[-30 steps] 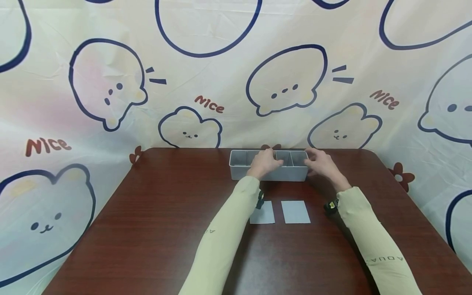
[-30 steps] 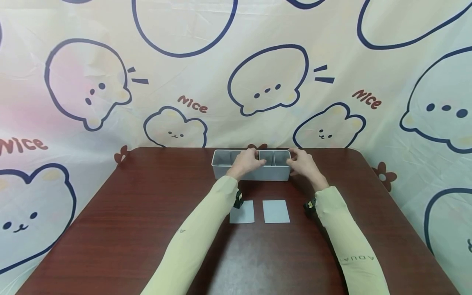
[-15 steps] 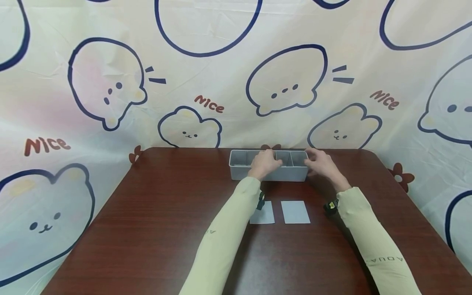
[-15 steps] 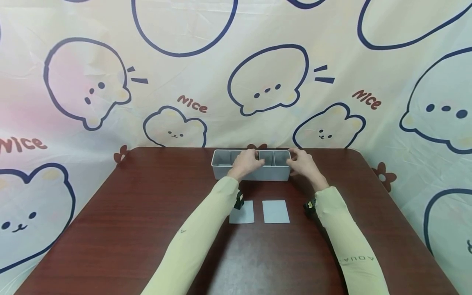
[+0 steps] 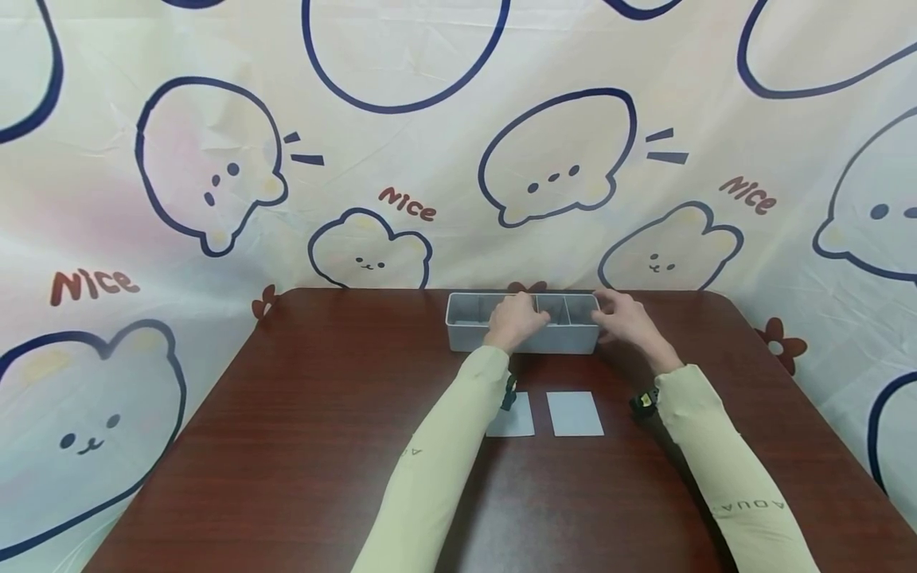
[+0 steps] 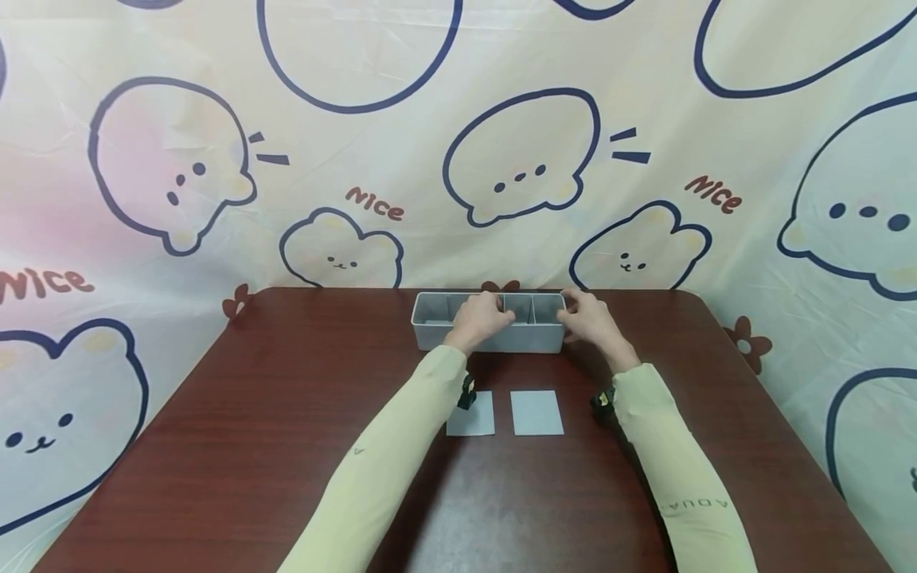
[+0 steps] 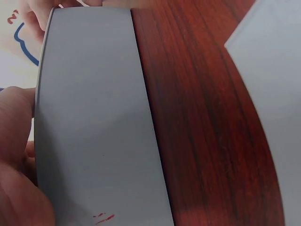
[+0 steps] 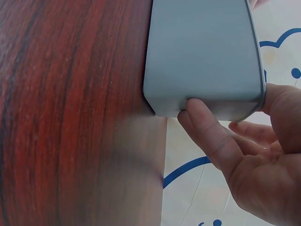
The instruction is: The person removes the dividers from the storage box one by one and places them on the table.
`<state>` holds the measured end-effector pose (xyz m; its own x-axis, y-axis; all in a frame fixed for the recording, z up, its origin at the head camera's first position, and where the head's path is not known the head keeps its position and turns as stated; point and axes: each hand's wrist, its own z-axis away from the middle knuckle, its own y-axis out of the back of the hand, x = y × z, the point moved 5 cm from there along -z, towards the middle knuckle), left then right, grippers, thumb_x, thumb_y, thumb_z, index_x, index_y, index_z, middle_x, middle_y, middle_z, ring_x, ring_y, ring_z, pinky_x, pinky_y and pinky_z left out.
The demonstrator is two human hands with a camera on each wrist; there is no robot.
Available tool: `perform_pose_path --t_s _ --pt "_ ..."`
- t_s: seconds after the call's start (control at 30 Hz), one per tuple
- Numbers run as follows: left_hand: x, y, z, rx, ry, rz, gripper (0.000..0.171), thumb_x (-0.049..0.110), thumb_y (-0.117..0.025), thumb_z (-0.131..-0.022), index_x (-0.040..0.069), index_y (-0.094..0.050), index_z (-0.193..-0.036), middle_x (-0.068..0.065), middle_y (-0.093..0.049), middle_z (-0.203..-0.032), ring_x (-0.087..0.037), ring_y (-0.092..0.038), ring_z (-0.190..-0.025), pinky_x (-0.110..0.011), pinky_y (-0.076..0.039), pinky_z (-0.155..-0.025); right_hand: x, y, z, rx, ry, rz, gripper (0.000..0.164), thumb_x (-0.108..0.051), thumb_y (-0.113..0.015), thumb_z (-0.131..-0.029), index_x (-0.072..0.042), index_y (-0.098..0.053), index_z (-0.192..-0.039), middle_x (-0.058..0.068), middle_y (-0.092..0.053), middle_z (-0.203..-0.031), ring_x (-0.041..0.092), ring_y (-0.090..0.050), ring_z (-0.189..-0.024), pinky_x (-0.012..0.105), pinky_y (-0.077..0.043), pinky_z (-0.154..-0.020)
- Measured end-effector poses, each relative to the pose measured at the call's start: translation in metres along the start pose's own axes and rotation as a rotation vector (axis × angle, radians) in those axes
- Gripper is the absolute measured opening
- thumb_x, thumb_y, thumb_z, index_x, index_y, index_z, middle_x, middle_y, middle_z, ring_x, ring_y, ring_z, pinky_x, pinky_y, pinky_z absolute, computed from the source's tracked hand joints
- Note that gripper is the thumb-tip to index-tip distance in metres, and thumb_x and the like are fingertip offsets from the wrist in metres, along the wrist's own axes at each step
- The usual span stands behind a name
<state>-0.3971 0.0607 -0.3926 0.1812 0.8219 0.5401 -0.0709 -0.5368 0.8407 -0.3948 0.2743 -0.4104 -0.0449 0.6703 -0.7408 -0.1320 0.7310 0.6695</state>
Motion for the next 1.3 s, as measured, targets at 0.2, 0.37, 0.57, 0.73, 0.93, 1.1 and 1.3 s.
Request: perform_pose_path --t_s 0.2,0.37,0.57,0.73,0.93,1.1,1.3 --pt "0.0004 0.0027 0.0013 0.085 -0.016 0.054 0.039 0.032 -0.056 -0.09 0.018 -0.045 -0.055 0.006 -0.035 -0.046 -0.009 -0.033 -0.039 -0.024 -0.023 -0.037 -0.0007 0.0009 -0.0001 0.007 0.001 -0.007 0.057 -0.017 -0.051 -0.098 -0.006 -0.033 -0.15 0.031 -0.055 -0.126 0.024 -0.072 -0.076 0.044 -0.059 -0.072" --pt "-0.0003 0.003 -0.0003 0.102 0.006 0.094 0.035 0.036 -0.054 -0.091 0.018 -0.048 -0.062 0.005 -0.04 -0.05 -0.011 -0.039 -0.043 -0.026 -0.026 -0.04 0.0001 0.0009 -0.001 0.005 0.003 -0.007 0.057 -0.018 -0.051 -0.097 -0.006 -0.033 -0.15 0.031 -0.055 -0.126 0.025 -0.072 -0.077 0.043 -0.059 -0.072" --pt "0.0 0.0039 -0.0013 0.136 -0.002 0.112 0.037 0.037 -0.05 -0.091 0.02 -0.045 -0.058 0.007 -0.037 -0.049 -0.011 -0.038 -0.044 -0.026 -0.025 -0.04 0.0002 0.0018 -0.0007 0.006 0.0 -0.009 0.056 -0.017 -0.05 -0.097 -0.006 -0.034 -0.15 0.031 -0.056 -0.126 0.025 -0.071 -0.078 0.042 -0.06 -0.071" --pt "0.0011 0.0059 0.0 0.152 -0.017 0.137 0.039 0.036 -0.049 -0.09 0.021 -0.043 -0.055 0.008 -0.035 -0.048 -0.01 -0.035 -0.043 -0.026 -0.025 -0.04 0.0001 0.0021 -0.0001 0.004 0.001 -0.01 0.056 -0.017 -0.05 -0.098 -0.006 -0.033 -0.15 0.031 -0.055 -0.126 0.025 -0.072 -0.079 0.043 -0.059 -0.073" --pt "0.0014 0.0063 0.0006 0.161 -0.032 0.161 0.037 0.035 -0.049 -0.09 0.02 -0.042 -0.057 0.007 -0.035 -0.048 -0.011 -0.034 -0.042 -0.026 -0.025 -0.041 0.0013 0.0013 0.0008 0.001 0.005 -0.01 0.056 -0.017 -0.05 -0.098 -0.006 -0.033 -0.15 0.031 -0.055 -0.126 0.025 -0.072 -0.079 0.044 -0.059 -0.074" --pt "0.0005 0.0047 -0.0006 0.154 -0.035 0.166 0.037 0.035 -0.049 -0.091 0.019 -0.043 -0.058 0.007 -0.036 -0.048 -0.01 -0.034 -0.041 -0.025 -0.026 -0.042 0.0032 0.0001 0.0017 -0.005 0.005 -0.014 0.055 -0.017 -0.05 -0.098 -0.006 -0.034 -0.15 0.031 -0.056 -0.125 0.024 -0.072 -0.077 0.04 -0.06 -0.07" --pt "0.0022 0.0097 -0.0015 0.156 -0.053 0.195 0.04 0.033 -0.05 -0.092 0.019 -0.04 -0.056 0.008 -0.034 -0.047 -0.01 -0.031 -0.041 -0.025 -0.026 -0.042 0.0019 -0.0001 0.001 0.005 0.017 -0.01 0.055 -0.017 -0.051 -0.098 -0.007 -0.034 -0.149 0.031 -0.056 -0.124 0.025 -0.072 -0.076 0.041 -0.06 -0.069"
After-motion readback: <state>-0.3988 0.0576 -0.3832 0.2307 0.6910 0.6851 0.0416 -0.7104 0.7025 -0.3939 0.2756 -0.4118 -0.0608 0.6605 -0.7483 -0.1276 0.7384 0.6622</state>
